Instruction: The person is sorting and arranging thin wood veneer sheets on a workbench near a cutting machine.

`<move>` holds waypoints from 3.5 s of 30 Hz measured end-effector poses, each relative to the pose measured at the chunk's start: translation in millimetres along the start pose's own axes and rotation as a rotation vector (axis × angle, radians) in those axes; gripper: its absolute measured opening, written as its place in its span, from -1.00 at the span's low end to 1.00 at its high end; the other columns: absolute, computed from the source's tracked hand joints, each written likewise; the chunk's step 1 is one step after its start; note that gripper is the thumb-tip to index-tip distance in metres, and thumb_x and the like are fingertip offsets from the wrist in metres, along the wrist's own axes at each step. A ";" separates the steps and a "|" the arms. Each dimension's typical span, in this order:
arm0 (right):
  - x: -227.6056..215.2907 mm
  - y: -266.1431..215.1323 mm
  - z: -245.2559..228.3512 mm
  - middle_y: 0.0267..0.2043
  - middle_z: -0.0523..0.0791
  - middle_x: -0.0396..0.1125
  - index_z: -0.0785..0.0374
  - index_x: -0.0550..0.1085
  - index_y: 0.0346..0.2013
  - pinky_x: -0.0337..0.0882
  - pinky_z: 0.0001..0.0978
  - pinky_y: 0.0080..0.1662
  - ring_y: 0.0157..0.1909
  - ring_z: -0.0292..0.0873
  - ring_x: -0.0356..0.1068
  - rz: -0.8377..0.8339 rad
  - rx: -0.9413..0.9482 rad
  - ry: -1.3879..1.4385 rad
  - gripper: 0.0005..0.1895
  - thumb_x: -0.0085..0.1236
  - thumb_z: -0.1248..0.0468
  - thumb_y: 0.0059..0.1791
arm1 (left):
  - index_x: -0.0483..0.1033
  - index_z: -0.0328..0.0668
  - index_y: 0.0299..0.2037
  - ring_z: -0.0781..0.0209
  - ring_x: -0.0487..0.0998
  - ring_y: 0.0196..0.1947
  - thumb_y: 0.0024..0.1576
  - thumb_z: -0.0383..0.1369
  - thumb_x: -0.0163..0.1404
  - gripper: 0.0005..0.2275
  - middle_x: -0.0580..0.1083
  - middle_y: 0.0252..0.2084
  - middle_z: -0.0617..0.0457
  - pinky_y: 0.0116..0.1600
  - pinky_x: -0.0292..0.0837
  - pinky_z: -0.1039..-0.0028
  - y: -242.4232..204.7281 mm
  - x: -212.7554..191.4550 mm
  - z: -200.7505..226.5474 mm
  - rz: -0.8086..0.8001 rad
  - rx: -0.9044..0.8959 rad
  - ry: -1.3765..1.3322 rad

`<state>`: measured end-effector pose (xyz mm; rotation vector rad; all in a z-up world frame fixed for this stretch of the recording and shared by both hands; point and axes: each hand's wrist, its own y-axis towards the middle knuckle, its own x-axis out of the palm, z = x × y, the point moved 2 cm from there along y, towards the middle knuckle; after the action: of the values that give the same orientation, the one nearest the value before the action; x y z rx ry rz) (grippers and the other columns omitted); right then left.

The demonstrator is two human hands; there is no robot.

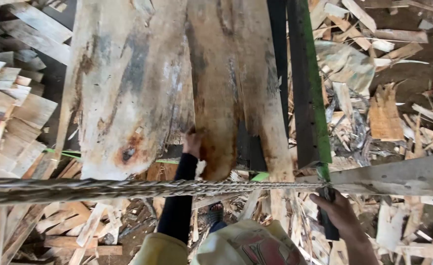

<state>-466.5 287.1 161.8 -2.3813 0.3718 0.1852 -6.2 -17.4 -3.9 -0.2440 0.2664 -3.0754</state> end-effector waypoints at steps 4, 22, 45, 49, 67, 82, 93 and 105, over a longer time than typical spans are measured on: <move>-9.7 -21.8 -30.8 -0.59 -0.02 0.30 0.36 0.45 -0.26 0.36 -0.19 -0.54 -0.61 -0.07 0.31 0.010 0.048 -0.086 -0.64 0.34 0.14 -0.10 | 0.59 -0.27 -0.04 0.14 0.59 -0.17 0.10 -0.45 0.11 -0.77 0.61 -0.15 0.03 -0.03 0.54 0.38 -64.3 53.4 59.2 0.180 -0.090 -0.154; 0.8 -33.5 -40.1 -0.48 -0.08 0.36 0.32 0.40 -0.21 0.44 -0.30 -0.52 -0.55 -0.20 0.38 -0.003 -0.085 -0.056 -0.68 0.30 0.23 -0.11 | 0.39 -0.32 0.26 0.04 0.51 -0.09 0.31 -0.14 -0.06 -0.56 0.52 0.06 -0.23 0.00 0.43 0.26 -62.8 68.0 -16.2 0.151 -0.420 -0.608; 23.8 3.5 22.8 -0.45 0.02 0.45 0.31 0.38 -0.05 0.46 -0.21 -0.46 -0.52 -0.15 0.45 0.245 0.002 -0.474 -0.60 0.26 0.16 -0.05 | 0.52 -0.23 -0.33 0.19 0.43 -0.44 0.32 -0.28 0.06 -0.78 0.49 -0.41 0.05 -0.37 0.36 0.31 -35.9 98.7 -111.1 0.324 -0.446 -0.748; 21.2 1.8 23.6 -0.41 0.01 0.44 0.34 0.29 0.02 0.46 -0.22 -0.48 -0.51 -0.14 0.42 0.224 -0.136 -0.578 -0.49 0.25 0.10 -0.05 | 0.48 -0.26 -0.36 0.14 0.38 -0.55 0.27 -0.33 0.06 -0.80 0.45 -0.48 0.03 -0.47 0.37 0.23 -53.9 104.0 -66.9 0.452 -0.519 -0.762; 43.8 44.3 133.7 -0.50 0.03 0.38 0.32 0.31 0.05 0.40 -0.08 -0.51 -0.57 -0.03 0.37 0.256 -0.173 -0.447 -0.51 0.19 0.23 -0.11 | 0.47 -0.32 -0.02 0.04 0.33 -0.32 0.27 -0.30 0.17 -0.75 0.29 -0.29 -0.04 -0.15 0.60 0.07 -43.5 65.5 -195.6 0.462 -0.494 -0.145; 8.0 -74.6 -68.8 -0.23 0.07 0.46 0.32 0.51 -0.01 0.44 -0.10 -0.16 -0.20 0.08 0.47 0.545 -0.443 -1.043 -0.46 0.38 -0.02 -0.06 | 0.42 -0.29 -0.02 0.02 0.38 -0.39 0.20 -0.34 0.07 -0.76 0.39 -0.32 -0.11 -0.36 0.30 0.15 -113.2 -5.5 -128.9 0.473 -0.279 -0.368; 158.5 -0.4 -6.3 0.45 0.26 0.03 0.23 0.13 0.44 0.09 0.13 0.34 0.42 0.27 0.03 0.049 -0.970 -1.065 0.00 0.33 0.27 -0.26 | 0.48 -0.38 0.01 0.04 0.63 -0.24 0.08 -0.53 0.12 -0.72 0.57 -0.13 -0.12 -0.21 0.61 0.30 -168.3 -58.6 32.1 0.528 -0.108 -0.561; 224.1 -8.7 -21.3 0.14 0.06 0.45 0.22 0.47 0.18 0.50 -0.28 0.11 0.14 -0.01 0.49 -0.029 -1.321 -0.476 -0.44 0.20 0.39 -0.15 | 0.40 -0.35 0.09 0.05 0.62 0.00 0.17 -0.47 -0.13 -0.71 0.56 0.02 -0.20 0.00 0.56 0.30 -85.9 -112.3 191.4 0.108 0.453 -0.059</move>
<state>-250.6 231.0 130.6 -3.4269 -0.0897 1.2836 132.5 41.7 180.1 -0.2849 -0.4024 -2.9093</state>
